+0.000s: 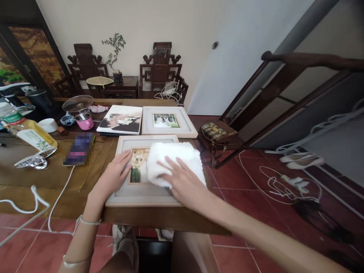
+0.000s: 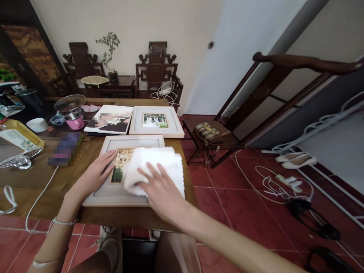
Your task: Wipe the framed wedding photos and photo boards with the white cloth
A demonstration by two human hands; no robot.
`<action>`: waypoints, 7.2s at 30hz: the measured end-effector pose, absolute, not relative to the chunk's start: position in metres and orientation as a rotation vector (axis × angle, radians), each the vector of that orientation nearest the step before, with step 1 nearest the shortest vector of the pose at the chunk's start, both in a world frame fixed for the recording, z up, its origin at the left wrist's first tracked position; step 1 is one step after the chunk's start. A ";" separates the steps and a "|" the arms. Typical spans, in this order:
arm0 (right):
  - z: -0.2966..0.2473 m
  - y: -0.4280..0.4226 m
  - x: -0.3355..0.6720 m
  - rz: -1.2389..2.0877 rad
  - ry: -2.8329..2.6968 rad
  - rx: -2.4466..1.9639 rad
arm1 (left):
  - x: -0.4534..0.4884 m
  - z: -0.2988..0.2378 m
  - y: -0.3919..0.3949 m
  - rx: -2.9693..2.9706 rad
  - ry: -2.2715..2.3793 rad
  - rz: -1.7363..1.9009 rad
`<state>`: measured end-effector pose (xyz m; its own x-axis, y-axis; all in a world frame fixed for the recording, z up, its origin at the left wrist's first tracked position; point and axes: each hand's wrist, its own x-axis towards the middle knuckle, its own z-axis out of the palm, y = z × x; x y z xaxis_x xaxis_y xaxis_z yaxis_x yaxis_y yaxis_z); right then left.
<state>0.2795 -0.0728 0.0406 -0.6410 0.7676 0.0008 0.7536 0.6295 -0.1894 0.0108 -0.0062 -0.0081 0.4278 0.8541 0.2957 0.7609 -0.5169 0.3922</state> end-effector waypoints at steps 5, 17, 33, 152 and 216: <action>0.035 0.011 0.279 -0.061 -2.597 -1.421 | 0.009 -0.010 -0.005 2.483 1.415 0.678; 0.060 -0.042 0.270 0.273 -2.842 -1.326 | 0.013 -0.007 -0.008 2.435 1.455 0.662; 0.036 -0.015 0.262 0.109 -2.666 -1.340 | 0.011 -0.010 -0.006 2.473 1.432 0.632; 0.075 0.036 0.317 -0.167 -2.785 -1.513 | 0.013 -0.011 -0.009 2.390 1.405 0.903; 0.048 -0.050 0.263 0.167 -2.837 -1.392 | 0.011 -0.008 -0.007 2.416 1.382 0.827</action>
